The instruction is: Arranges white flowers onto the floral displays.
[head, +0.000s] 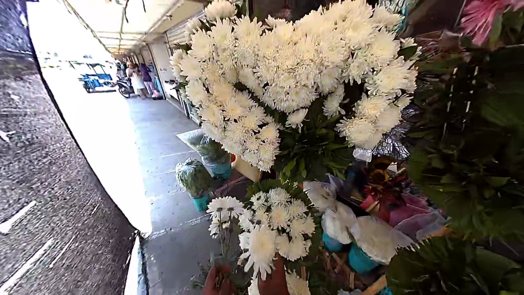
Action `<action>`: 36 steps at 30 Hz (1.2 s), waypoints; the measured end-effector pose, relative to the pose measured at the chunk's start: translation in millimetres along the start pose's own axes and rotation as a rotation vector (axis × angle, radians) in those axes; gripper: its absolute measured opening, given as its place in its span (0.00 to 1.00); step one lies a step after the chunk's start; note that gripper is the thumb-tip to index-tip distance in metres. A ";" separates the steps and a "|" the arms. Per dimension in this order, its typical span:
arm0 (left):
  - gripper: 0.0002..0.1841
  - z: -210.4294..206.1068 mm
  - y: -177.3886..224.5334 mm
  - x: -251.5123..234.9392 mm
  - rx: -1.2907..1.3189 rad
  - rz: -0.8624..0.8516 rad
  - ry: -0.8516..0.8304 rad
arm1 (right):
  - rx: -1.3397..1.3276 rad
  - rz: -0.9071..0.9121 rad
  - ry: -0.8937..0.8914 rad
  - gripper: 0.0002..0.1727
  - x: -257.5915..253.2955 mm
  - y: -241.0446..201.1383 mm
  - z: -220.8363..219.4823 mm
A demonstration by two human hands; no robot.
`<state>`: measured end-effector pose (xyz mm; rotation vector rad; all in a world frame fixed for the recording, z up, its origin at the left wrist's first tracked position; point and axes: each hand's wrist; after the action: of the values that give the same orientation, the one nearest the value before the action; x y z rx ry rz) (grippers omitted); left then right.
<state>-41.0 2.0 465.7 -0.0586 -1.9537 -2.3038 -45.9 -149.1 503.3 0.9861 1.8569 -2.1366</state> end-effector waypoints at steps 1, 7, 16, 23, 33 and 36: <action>0.16 -3.5 7.5 -3.9 0.021 0.010 0.043 | 0.095 0.067 0.037 0.19 3.2 -5.2 6.7; 0.16 -24.3 42.1 -24.8 0.031 -0.155 0.071 | -0.688 0.048 0.184 0.15 -98.3 -24.0 46.7; 0.38 -41.1 132.2 -48.1 0.084 -0.440 -0.011 | -0.842 -0.110 -0.112 0.14 -156.9 -73.5 30.8; 0.34 -18.7 148.0 -74.6 0.124 -0.527 -0.074 | -0.783 -0.150 -0.211 0.13 -161.5 -66.0 -7.5; 0.33 19.0 120.8 -113.3 0.123 -0.497 -0.097 | -0.658 -0.150 -0.009 0.12 -188.7 -54.0 -52.5; 0.35 38.5 124.2 -122.5 0.046 -0.550 -0.059 | -0.543 -0.071 -0.026 0.13 -207.0 -54.5 -53.6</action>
<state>93.2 28.3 580.7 0.4790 -2.2753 -2.5853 106.9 -149.9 662.5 0.7673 2.2991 -1.5184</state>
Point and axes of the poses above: each hand's wrist, its own x-axis away from the middle knuckle, its own z-axis out of the back of the hand, y = z × x, and after that the axes turned 11 degrees about z, right-handed
